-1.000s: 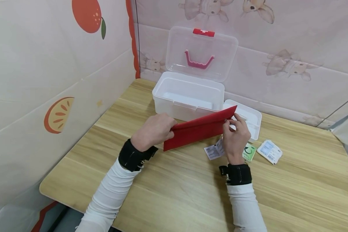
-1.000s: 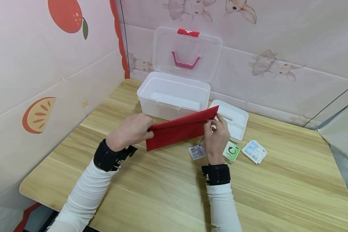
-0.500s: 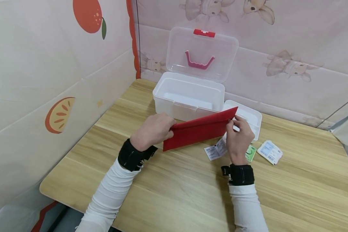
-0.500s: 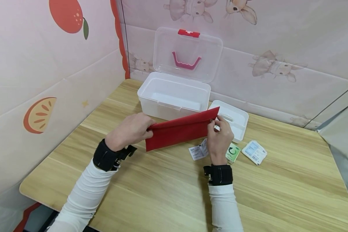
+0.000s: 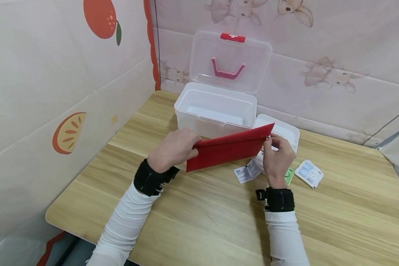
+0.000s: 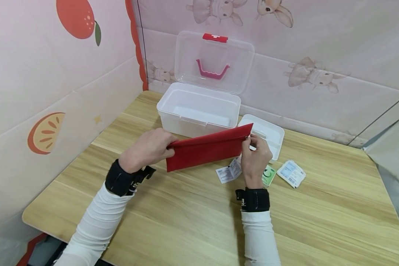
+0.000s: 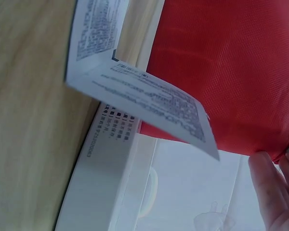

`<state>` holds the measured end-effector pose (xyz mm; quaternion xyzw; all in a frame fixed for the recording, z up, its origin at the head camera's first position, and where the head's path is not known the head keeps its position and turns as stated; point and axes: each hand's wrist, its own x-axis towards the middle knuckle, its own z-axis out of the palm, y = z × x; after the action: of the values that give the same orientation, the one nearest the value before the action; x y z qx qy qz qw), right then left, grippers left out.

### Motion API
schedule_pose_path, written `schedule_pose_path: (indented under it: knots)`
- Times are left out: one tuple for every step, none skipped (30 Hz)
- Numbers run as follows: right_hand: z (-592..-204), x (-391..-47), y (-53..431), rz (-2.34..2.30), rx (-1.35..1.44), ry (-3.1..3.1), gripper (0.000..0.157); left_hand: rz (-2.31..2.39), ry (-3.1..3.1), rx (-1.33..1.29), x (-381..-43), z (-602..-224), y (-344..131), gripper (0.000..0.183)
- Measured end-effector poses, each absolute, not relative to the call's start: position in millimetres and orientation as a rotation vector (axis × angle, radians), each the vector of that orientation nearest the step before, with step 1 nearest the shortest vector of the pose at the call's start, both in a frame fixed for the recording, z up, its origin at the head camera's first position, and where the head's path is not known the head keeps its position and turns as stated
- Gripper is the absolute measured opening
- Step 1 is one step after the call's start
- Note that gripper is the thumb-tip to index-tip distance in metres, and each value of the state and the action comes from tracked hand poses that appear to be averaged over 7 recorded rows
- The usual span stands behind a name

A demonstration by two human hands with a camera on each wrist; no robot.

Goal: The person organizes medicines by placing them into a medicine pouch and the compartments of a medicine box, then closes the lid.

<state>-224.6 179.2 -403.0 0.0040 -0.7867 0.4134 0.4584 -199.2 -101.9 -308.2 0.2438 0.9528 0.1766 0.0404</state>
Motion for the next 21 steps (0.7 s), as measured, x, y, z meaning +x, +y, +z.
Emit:
schedule_pose_path:
  knots:
    - [-403.0,-224.7,179.2,1.028,0.0,-1.933,0.014,0.546,2.918,0.743,-199.2,-308.1,-102.0,0.019]
    - [-403.0,-224.9,179.5,1.034,-0.006,-1.932,0.013,0.55,2.919,0.741,-199.3,-308.1,-102.2,0.019]
    - [-403.1,-225.2,179.6,1.043,-0.015,-1.925,0.013,0.554,2.92,0.738,-199.4,-307.9,-102.2,0.018]
    - [-403.2,-225.5,179.9,1.052,-0.022,-1.923,0.014,0.555,2.92,0.738,-199.5,-307.8,-102.2,0.018]
    - [-403.1,-225.7,180.1,1.056,-0.028,-1.919,0.014,0.557,2.921,0.739,-199.7,-307.8,-102.4,0.018]
    - [-403.3,-225.9,180.4,1.063,-0.036,-1.913,0.015,0.561,2.919,0.738,-199.7,-307.9,-102.7,0.019]
    - [-403.3,-226.1,180.9,1.065,-0.039,-1.911,0.015,0.565,2.917,0.731,-200.0,-308.0,-103.3,0.019]
    - [-403.4,-226.0,181.5,1.06,-0.042,-1.913,0.016,0.567,2.915,0.725,-199.9,-308.0,-103.8,0.019]
    - [-403.6,-226.1,181.8,1.067,-0.049,-1.906,0.016,0.571,2.914,0.721,-200.0,-307.8,-104.2,0.02]
    - [-403.6,-225.9,182.4,1.066,-0.049,-1.908,0.016,0.577,2.91,0.716,-200.3,-307.9,-104.6,0.021]
    - [-403.3,-225.8,182.9,1.066,-0.049,-1.903,0.016,0.583,2.908,0.71,-200.4,-307.7,-105.0,0.022]
    - [-403.2,-225.7,183.4,1.072,-0.048,-1.901,0.016,0.588,2.906,0.703,-200.4,-307.6,-105.4,0.022]
    - [-402.8,-225.4,183.7,1.075,-0.044,-1.901,0.016,0.591,2.906,0.697,-200.6,-307.4,-105.6,0.022]
    - [-402.4,-225.4,183.9,1.079,-0.042,-1.896,0.016,0.593,2.906,0.697,-200.6,-307.1,-105.7,0.022]
    - [-401.9,-225.2,183.9,1.087,-0.038,-1.891,0.016,0.594,2.905,0.7,-200.8,-307.0,-105.7,0.022]
    - [-401.3,-225.0,184.0,1.087,-0.033,-1.892,0.017,0.592,2.906,0.702,-200.9,-307.1,-106.0,0.021]
    - [-401.0,-224.9,184.2,1.088,-0.033,-1.891,0.017,0.591,2.907,0.703,-200.7,-306.8,-106.1,0.021]
    - [-400.9,-225.0,184.3,1.088,-0.035,-1.892,0.017,0.59,2.907,0.707,-200.7,-306.9,-106.4,0.02]
    - [-400.9,-225.1,184.5,1.086,-0.039,-1.89,0.017,0.593,2.906,0.71,-200.8,-306.6,-106.6,0.02]
    - [-401.1,-225.3,184.5,1.088,-0.045,-1.889,0.017,0.599,2.905,0.717,-201.1,-306.7,-107.1,0.021]
    - [-401.4,-225.2,184.8,1.083,-0.049,-1.891,0.017,0.603,2.905,0.719,-201.1,-306.5,-107.6,0.021]
